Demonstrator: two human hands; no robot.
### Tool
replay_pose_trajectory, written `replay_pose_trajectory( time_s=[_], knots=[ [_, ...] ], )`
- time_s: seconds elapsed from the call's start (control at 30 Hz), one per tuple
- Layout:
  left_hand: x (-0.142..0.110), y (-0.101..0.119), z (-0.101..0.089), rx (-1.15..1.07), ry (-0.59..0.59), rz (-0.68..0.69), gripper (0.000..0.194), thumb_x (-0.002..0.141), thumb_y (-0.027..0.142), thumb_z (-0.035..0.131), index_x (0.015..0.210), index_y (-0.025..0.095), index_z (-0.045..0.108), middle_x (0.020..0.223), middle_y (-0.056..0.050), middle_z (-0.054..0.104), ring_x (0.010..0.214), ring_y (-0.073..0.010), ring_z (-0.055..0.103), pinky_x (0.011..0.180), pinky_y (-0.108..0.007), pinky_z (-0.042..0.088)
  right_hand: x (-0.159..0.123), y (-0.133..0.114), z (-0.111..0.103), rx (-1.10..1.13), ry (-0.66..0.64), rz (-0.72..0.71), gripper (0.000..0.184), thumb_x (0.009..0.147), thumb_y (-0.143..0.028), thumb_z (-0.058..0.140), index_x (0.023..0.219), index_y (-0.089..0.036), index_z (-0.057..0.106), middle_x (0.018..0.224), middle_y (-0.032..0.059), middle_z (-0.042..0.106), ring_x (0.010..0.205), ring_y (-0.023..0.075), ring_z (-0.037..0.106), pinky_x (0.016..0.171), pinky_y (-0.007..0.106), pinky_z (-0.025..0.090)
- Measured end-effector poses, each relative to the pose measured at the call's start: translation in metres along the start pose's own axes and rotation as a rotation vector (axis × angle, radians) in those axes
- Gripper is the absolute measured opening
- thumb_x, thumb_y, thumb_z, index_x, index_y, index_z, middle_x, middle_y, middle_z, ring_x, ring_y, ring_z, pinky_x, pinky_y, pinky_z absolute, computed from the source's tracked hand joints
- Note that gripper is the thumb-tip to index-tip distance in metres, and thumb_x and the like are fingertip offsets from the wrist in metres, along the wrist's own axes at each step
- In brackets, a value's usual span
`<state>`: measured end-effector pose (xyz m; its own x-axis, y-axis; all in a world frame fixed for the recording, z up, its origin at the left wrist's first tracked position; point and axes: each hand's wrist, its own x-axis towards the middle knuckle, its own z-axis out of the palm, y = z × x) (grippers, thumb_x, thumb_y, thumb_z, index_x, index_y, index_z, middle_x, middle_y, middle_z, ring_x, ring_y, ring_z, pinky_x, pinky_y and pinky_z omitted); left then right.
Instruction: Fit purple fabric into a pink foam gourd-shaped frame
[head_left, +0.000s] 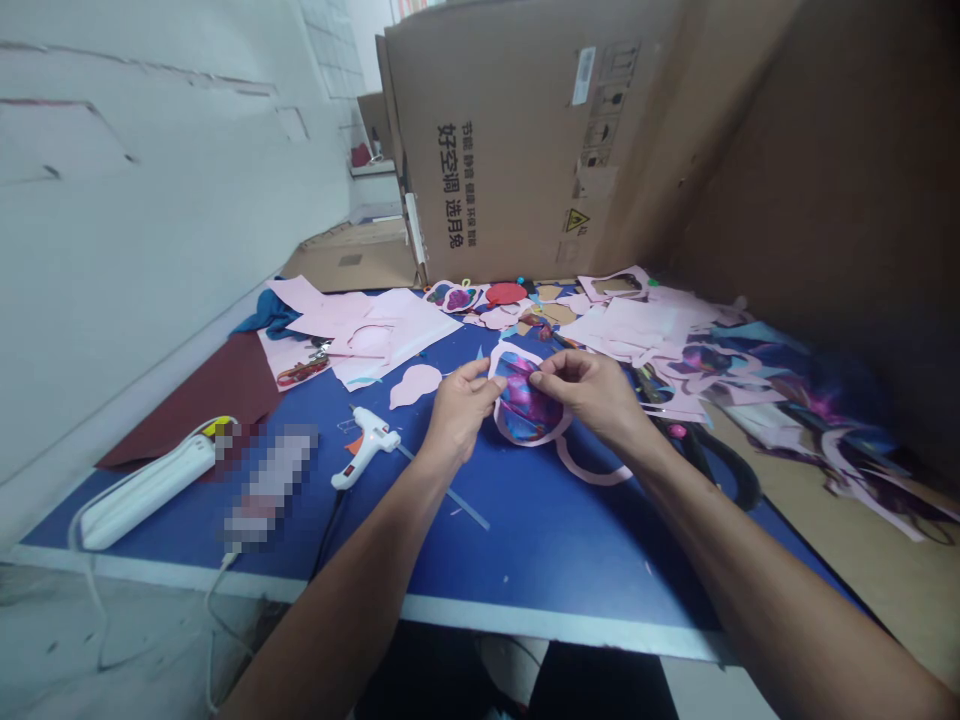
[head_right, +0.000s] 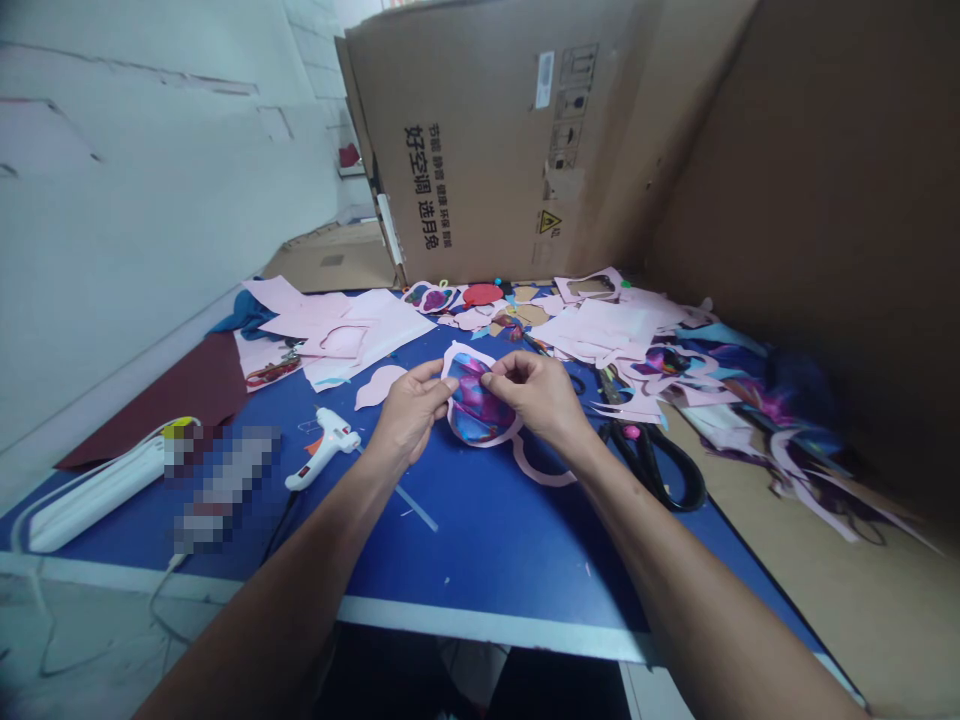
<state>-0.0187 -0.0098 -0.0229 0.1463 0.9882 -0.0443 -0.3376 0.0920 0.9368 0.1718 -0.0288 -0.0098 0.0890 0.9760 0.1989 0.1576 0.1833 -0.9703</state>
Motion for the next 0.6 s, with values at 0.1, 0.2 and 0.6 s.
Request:
replay_pose_trajectory(
  time_s=[0.1, 0.2, 0.6],
  knots=[
    [-0.0003, 0.0, -0.0007, 0.035, -0.003, 0.009, 0.04, 0.074, 0.024, 0.092, 0.112, 0.015, 0.083, 0.079, -0.004, 0.081, 0.063, -0.0132, 0.066, 0.062, -0.024, 0.049, -0.0008, 0.0, 0.0, -0.022, -0.002, -0.007, 0.034, 0.075, -0.049, 0.089, 0.076, -0.02, 0.072, 0.07, 0.003, 0.071, 0.062, 0.0162, 0.059, 0.058, 0.029, 0.044],
    [-0.0016, 0.0014, -0.0005, 0.046, -0.011, 0.016, 0.032, 0.075, 0.024, 0.09, 0.105, 0.016, 0.084, 0.076, -0.004, 0.08, 0.061, -0.0126, 0.065, 0.061, -0.024, 0.049, -0.0014, -0.0007, -0.0002, -0.039, -0.002, -0.01, 0.033, 0.076, -0.049, 0.088, 0.076, -0.02, 0.071, 0.07, 0.003, 0.071, 0.062, 0.0165, 0.06, 0.059, 0.03, 0.045],
    [-0.0026, 0.0033, -0.0001, 0.1, -0.008, 0.027, 0.029, 0.074, 0.027, 0.093, 0.1, 0.017, 0.084, 0.077, -0.004, 0.08, 0.065, -0.0154, 0.07, 0.066, -0.026, 0.054, -0.0001, 0.0001, -0.0023, -0.076, -0.035, -0.004, 0.034, 0.077, -0.05, 0.087, 0.078, -0.02, 0.072, 0.073, 0.0032, 0.072, 0.065, 0.0175, 0.061, 0.061, 0.031, 0.046]
  ],
)
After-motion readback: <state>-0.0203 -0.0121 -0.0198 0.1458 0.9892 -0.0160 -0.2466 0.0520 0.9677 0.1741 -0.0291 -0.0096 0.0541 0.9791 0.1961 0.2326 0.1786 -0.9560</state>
